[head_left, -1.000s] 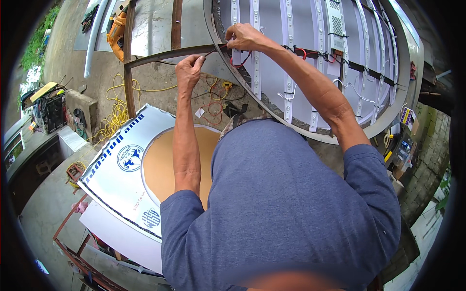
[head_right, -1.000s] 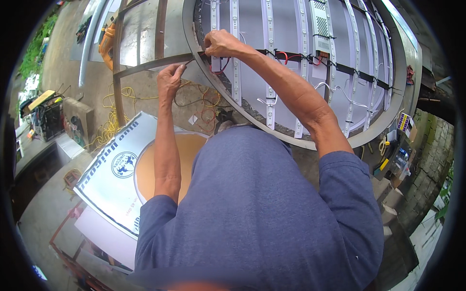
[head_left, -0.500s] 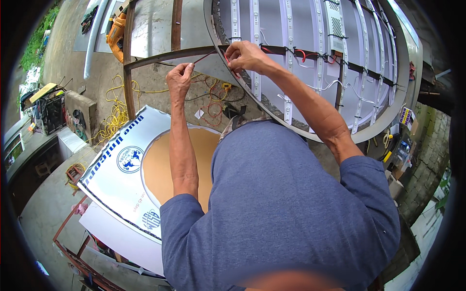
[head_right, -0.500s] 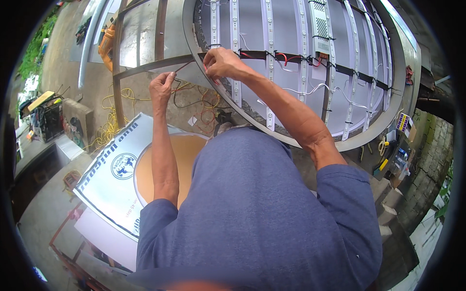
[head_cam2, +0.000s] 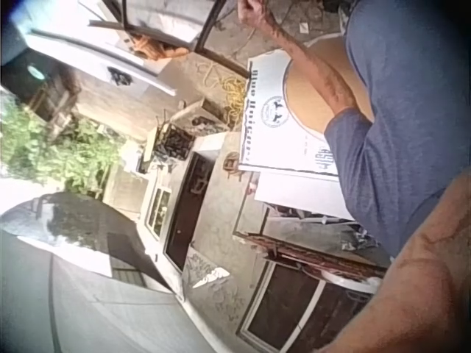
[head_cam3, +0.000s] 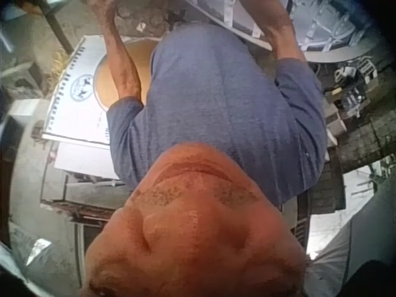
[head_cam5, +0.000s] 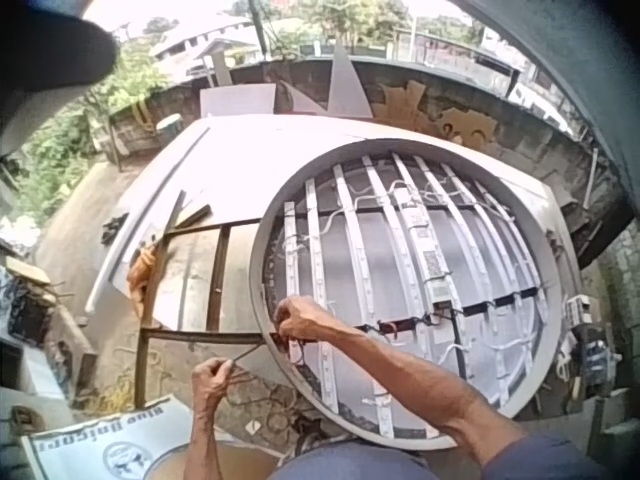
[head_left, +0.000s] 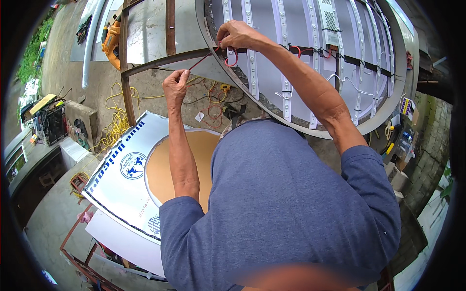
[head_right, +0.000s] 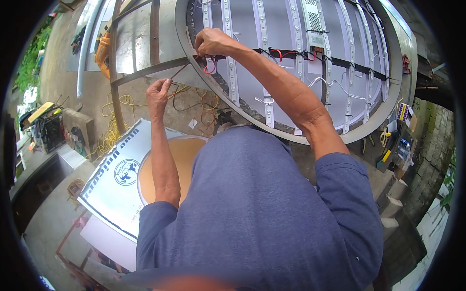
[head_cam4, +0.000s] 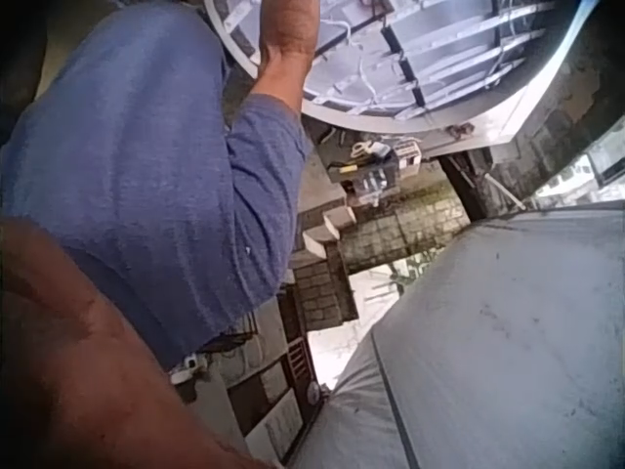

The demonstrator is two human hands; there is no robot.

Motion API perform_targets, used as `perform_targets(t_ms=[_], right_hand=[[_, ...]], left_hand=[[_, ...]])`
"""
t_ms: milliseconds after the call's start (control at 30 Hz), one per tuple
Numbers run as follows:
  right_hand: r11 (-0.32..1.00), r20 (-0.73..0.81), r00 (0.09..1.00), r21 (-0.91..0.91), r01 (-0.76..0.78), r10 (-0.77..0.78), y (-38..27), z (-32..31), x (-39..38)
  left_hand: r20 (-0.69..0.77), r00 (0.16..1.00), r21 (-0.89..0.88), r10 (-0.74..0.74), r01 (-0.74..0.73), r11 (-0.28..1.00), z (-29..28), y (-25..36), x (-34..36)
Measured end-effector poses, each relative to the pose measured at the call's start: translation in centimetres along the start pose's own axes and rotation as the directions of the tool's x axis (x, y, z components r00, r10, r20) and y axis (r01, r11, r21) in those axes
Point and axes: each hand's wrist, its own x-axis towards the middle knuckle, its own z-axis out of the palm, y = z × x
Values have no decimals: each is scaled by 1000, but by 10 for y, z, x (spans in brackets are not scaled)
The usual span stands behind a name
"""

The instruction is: Connecting and managing electrical wires for LED strips inside a large circular sign frame.

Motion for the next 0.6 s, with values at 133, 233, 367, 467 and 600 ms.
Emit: perform_targets(t_ms=[133,233,367,467,600], right_hand=[[877,89,993,466,-115,83,2,-4,-3],[763,137,986,627,-158,91,4,-7,-11],[833,137,989,539,-125,60,7,-8,-12],[981,24,986,105,-166,164,9,6,-5],[961,-182,968,-244,127,-174,17,35,-9]], left_hand=[[20,1000,66,-21,19,998,-3,-2,3],[18,1000,38,13,-13,999,-4,-2,5],[40,999,-12,-17,18,1000,-8,-5,3],[65,997,19,-29,28,999,-13,-9,3],[175,970,15,-169,169,985,-11,-5,7]])
